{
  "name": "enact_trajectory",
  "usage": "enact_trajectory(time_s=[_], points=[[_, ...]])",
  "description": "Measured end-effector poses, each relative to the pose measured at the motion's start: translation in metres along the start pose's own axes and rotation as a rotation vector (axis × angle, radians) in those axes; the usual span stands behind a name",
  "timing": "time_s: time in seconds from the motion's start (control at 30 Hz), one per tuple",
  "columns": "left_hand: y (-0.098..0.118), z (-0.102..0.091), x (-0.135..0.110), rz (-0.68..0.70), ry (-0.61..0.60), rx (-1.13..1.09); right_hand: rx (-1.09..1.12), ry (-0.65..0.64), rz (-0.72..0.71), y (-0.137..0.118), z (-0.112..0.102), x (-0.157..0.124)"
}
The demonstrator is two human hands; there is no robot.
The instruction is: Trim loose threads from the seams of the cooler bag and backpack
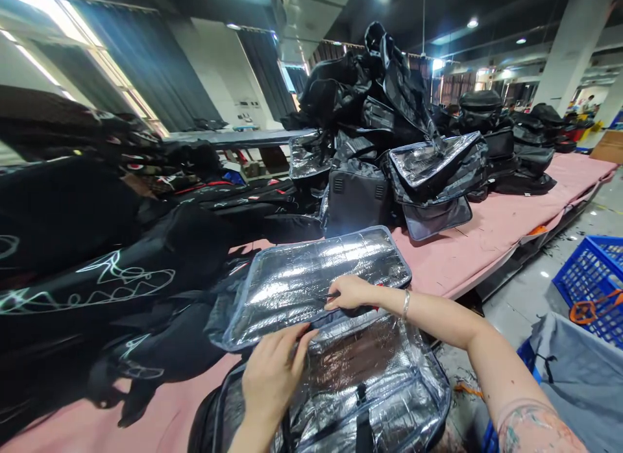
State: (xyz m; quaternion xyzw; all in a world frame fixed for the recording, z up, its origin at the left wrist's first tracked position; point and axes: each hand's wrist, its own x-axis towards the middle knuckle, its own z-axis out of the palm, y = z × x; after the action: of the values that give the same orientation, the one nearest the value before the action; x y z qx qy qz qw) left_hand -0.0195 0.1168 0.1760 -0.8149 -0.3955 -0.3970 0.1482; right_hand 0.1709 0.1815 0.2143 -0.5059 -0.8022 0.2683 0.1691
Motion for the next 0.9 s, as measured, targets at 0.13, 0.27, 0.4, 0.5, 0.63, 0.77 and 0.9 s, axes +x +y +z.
enact_trajectory(time_s=[0.13, 0.27, 0.4, 0.5, 0.63, 0.77, 0.9], points=[[0.027, 0.022, 0.002, -0.111, -0.004, 0.044, 0.002, -0.013, 0.019, 0.0, -0.002, -0.002], [0.033, 0.033, 0.002, -0.117, -0.043, -0.063, -0.002, -0.016, 0.016, 0.003, -0.002, -0.002], [0.025, 0.037, -0.002, -0.137, -0.06, -0.119, -0.003, 0.017, -0.023, 0.006, 0.002, 0.0], [0.018, 0.039, -0.002, -0.16, -0.078, -0.144, -0.005, 0.093, -0.068, 0.009, 0.001, -0.002], [0.012, 0.041, 0.0, -0.194, -0.098, -0.168, -0.059, 0.269, -0.146, 0.024, -0.007, -0.015], [0.011, 0.042, 0.002, -0.224, -0.11, -0.191, -0.442, 0.398, -0.448, 0.046, -0.011, -0.03], [0.013, 0.041, 0.004, -0.252, -0.12, -0.207, -0.737, 0.413, -0.607, 0.052, -0.007, -0.037]])
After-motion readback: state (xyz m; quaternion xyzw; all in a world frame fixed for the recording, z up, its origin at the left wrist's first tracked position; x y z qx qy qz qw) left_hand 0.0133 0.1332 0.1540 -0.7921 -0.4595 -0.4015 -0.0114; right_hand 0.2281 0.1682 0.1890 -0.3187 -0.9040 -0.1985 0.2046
